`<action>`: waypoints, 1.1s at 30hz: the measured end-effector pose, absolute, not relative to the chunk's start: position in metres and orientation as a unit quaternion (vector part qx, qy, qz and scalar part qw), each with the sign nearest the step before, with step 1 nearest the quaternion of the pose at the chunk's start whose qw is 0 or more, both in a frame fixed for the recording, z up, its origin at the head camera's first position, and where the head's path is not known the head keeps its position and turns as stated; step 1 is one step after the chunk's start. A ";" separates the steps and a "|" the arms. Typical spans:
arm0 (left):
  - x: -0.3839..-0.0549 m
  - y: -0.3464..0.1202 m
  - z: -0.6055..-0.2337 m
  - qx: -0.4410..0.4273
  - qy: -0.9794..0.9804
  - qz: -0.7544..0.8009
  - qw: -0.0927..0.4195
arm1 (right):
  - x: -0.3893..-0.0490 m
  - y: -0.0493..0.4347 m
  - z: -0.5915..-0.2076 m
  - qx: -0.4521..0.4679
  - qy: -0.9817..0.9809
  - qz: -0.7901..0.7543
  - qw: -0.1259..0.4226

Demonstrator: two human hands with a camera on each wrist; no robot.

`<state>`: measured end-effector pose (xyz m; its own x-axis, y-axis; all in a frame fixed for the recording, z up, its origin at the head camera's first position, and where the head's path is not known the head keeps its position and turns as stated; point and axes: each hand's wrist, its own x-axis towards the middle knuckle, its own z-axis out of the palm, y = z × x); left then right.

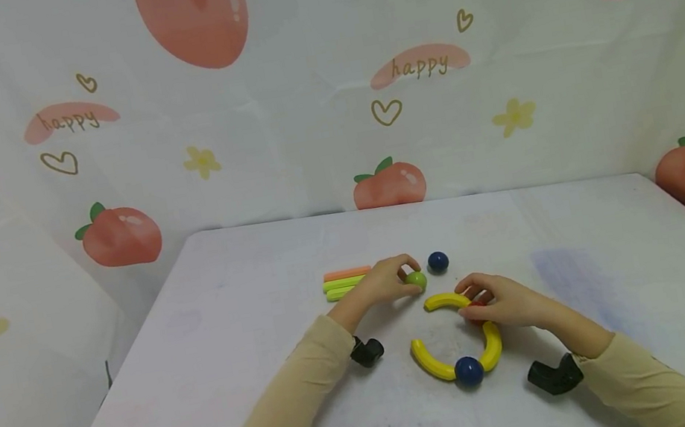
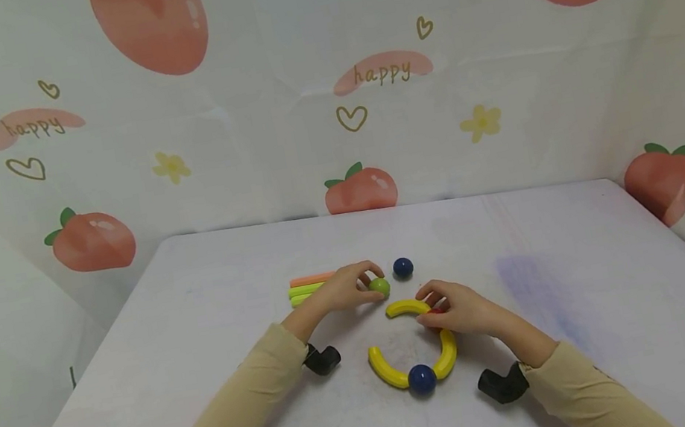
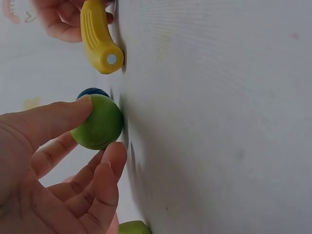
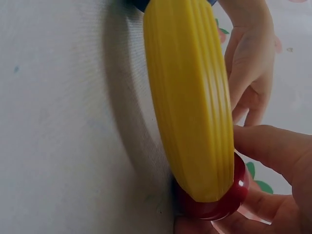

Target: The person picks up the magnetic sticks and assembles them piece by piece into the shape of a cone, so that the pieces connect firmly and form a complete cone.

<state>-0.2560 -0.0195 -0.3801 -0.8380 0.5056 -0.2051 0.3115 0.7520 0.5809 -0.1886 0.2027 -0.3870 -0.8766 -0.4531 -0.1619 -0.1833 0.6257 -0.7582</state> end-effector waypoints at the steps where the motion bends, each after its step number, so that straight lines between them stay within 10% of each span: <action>1: -0.256 -0.021 -0.380 0.222 0.918 0.275 0.179 | -0.189 0.202 -0.388 -0.173 0.887 -0.393 0.169; 33: -0.217 -0.054 -0.381 0.247 0.879 0.334 0.236 | -0.190 0.194 -0.391 -0.145 0.912 -0.366 0.116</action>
